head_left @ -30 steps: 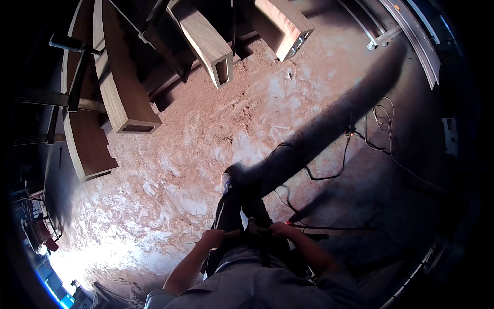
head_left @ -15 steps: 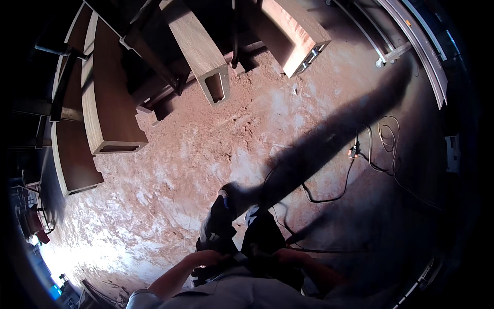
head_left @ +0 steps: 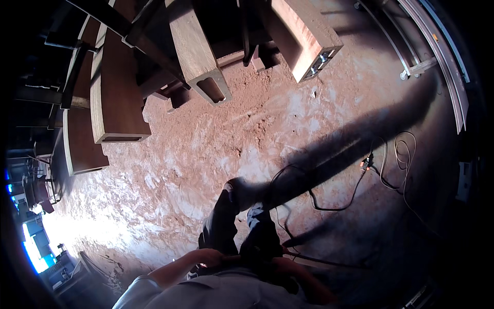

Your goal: The person attaches metal plates to wooden beams using a hammer, then uses a power router on the wood, and uses a chisel with a hammer to clear a cutout area.

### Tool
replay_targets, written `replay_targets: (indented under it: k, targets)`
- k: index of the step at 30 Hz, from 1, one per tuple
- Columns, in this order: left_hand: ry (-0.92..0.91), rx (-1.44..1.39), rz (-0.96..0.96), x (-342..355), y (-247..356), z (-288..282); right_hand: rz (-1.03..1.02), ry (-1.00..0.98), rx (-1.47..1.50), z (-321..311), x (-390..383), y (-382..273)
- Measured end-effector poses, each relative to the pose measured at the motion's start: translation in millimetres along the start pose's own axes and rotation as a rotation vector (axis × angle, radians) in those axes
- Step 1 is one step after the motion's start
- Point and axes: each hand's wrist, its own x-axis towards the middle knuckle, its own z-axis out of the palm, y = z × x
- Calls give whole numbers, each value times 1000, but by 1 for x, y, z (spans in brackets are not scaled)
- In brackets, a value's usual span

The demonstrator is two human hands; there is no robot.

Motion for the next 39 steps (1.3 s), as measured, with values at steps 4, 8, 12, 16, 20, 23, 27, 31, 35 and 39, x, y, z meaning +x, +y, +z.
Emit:
replay_targets:
  k: [4,8,12,16,20,23,27,31,35,39]
  targets:
    - [20,-147,8,-8,-8,6,67,-155,251,-3,-25,-7]
    - [141,-64,19,-5,-7,-55,108,33,405,-19,-15,13]
    - [644,181,-130,-10,22,-164,387,323,362,-88,36,35]
    - [1191,205,156,-33,66,-258,438,673,252,-184,76,31]
    - [1549,716,481,-52,112,-297,-161,623,803,-250,87,37]
    - [1630,960,710,-59,133,-308,-294,590,604,-258,121,64]
    - [1774,1211,920,-52,141,-311,-404,782,754,-262,181,110]
    - [1807,1471,1118,-31,130,-322,-276,730,557,-285,234,116]
    - [1673,1736,1194,-21,106,-333,-246,654,890,-313,268,95]
    - [1683,1900,1162,-20,96,-339,-389,410,1112,-322,286,94]
